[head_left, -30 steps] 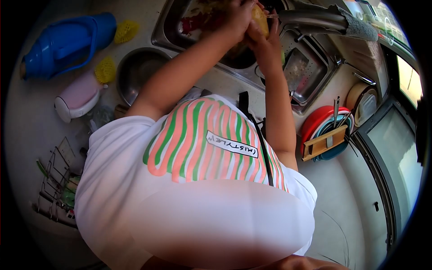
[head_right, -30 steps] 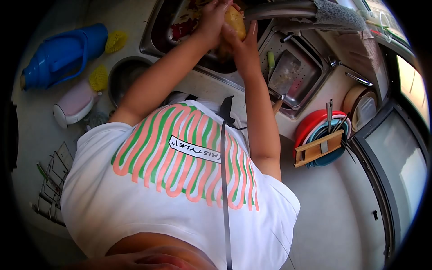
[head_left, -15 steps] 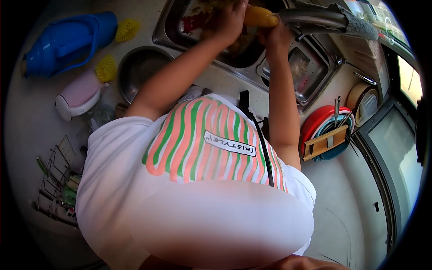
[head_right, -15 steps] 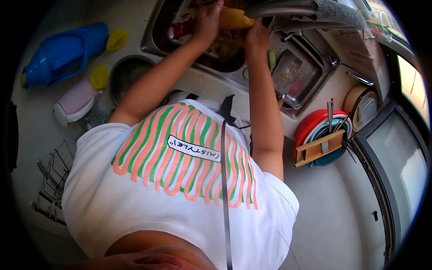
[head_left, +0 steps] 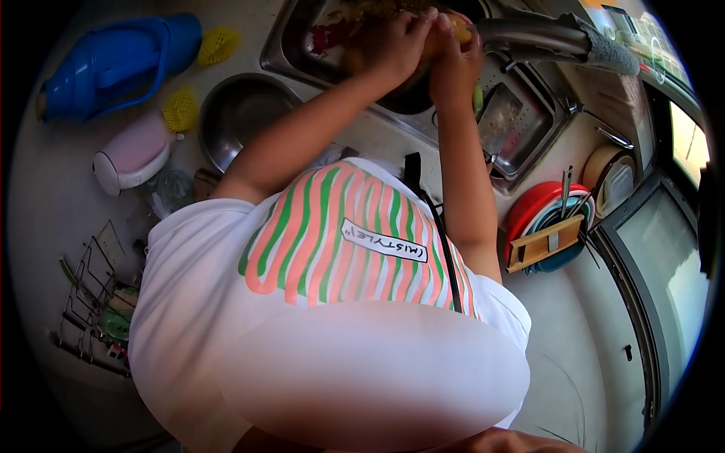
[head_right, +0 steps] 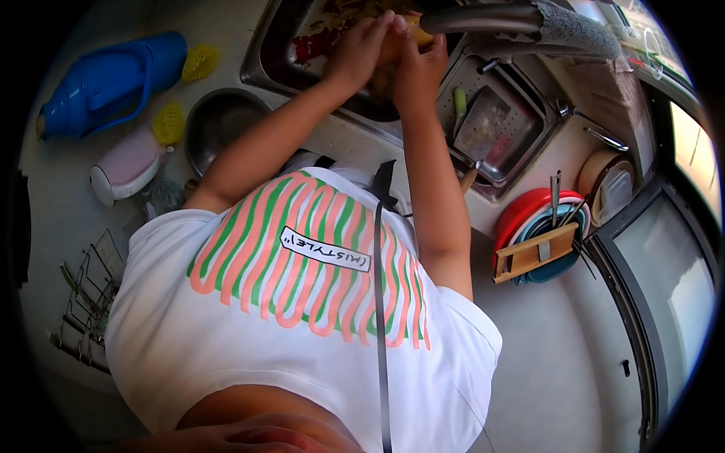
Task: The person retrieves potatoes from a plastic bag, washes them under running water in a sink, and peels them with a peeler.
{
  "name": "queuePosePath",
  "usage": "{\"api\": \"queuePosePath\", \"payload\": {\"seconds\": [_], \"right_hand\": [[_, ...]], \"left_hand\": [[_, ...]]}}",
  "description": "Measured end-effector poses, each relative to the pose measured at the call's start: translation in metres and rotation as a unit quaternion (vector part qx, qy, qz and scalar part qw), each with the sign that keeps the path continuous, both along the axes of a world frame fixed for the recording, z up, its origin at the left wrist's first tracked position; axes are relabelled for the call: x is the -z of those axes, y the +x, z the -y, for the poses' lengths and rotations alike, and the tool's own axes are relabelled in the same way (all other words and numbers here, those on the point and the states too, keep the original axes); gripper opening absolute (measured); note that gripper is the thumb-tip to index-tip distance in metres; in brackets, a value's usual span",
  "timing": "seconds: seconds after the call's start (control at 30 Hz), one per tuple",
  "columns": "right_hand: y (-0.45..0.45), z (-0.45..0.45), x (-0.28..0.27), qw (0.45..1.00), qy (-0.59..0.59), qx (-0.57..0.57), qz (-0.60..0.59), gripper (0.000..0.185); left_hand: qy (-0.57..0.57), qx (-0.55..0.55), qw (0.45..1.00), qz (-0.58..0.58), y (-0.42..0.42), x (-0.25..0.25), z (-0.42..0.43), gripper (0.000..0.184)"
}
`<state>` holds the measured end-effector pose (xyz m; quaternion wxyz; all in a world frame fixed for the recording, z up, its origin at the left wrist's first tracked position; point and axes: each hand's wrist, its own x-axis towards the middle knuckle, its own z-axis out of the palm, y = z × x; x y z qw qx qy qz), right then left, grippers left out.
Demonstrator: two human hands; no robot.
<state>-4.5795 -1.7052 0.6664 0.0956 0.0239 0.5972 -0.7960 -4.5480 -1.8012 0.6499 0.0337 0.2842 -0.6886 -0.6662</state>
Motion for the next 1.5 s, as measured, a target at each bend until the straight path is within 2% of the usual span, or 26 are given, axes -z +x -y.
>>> {"api": "queuePosePath", "payload": {"seconds": [0.07, 0.2, 0.3, 0.4, 0.47, 0.6, 0.7, 0.8, 0.9, 1.1, 1.2, 1.23, 1.3, 1.4, 1.43, 1.5], "right_hand": [[-0.004, 0.002, 0.005, 0.998, -0.047, 0.032, 0.031, 0.019], [-0.013, 0.003, 0.016, 0.993, -0.067, 0.064, 0.073, 0.022], [-0.015, 0.003, 0.002, 0.988, -0.102, 0.048, 0.107, 0.028], [-0.009, 0.002, -0.014, 0.979, -0.171, -0.032, 0.108, 0.033], [-0.003, 0.000, -0.015, 0.969, -0.200, -0.106, 0.097, 0.044], [0.003, 0.002, -0.018, 0.964, -0.231, -0.049, 0.126, 0.030], [0.006, 0.000, -0.011, 0.976, -0.190, -0.092, 0.057, 0.033], [0.011, -0.001, -0.011, 0.983, -0.164, -0.079, 0.032, 0.029], [0.010, -0.002, -0.005, 0.982, -0.181, -0.053, 0.018, 0.023], [0.003, -0.001, -0.002, 0.977, -0.213, -0.026, 0.014, 0.014], [-0.002, -0.010, 0.025, 0.973, -0.209, -0.002, 0.093, 0.024], [-0.004, -0.016, 0.030, 0.974, -0.199, -0.030, 0.099, 0.027], [-0.008, -0.010, -0.012, 0.974, -0.178, -0.087, 0.111, 0.038], [-0.005, -0.002, -0.021, 0.997, -0.016, -0.070, 0.000, 0.035], [-0.005, -0.006, -0.019, 0.996, -0.014, -0.080, 0.032, 0.033], [-0.009, -0.022, -0.014, 0.990, -0.008, -0.100, 0.096, 0.049]], "left_hand": [[0.037, 0.028, 0.997, -0.063, 0.005, -0.009, -0.007, 0.046], [-0.031, 0.008, 0.989, -0.141, 0.003, 0.004, -0.017, 0.046], [0.060, 0.001, 0.978, -0.199, 0.001, 0.007, -0.017, 0.045], [0.151, 0.030, 0.986, -0.070, 0.009, 0.004, -0.001, 0.048], [0.109, 0.026, 0.993, -0.033, 0.009, 0.006, 0.004, 0.049], [0.013, -0.011, 0.999, -0.041, 0.010, 0.032, 0.001, 0.050], [0.186, -0.080, 0.979, 0.005, 0.004, 0.043, -0.001, 0.049], [0.223, -0.084, 0.971, 0.014, 0.001, 0.039, -0.002, 0.049], [0.187, -0.070, 0.980, 0.003, -0.003, 0.029, -0.005, 0.048], [0.208, -0.031, 0.977, -0.046, -0.010, 0.014, -0.009, 0.047], [0.163, -0.006, 0.982, -0.099, -0.014, 0.025, -0.010, 0.048], [0.179, -0.034, 0.982, -0.052, -0.015, 0.029, -0.010, 0.049], [0.210, -0.089, 0.973, 0.044, -0.017, 0.030, -0.010, 0.051], [0.426, 0.014, 0.901, 0.079, -0.023, 0.005, 0.001, 0.071], [0.459, 0.040, 0.887, 0.020, -0.021, 0.010, -0.002, 0.061], [0.445, 0.073, 0.892, 0.021, -0.018, 0.008, 0.002, 0.059]]}}
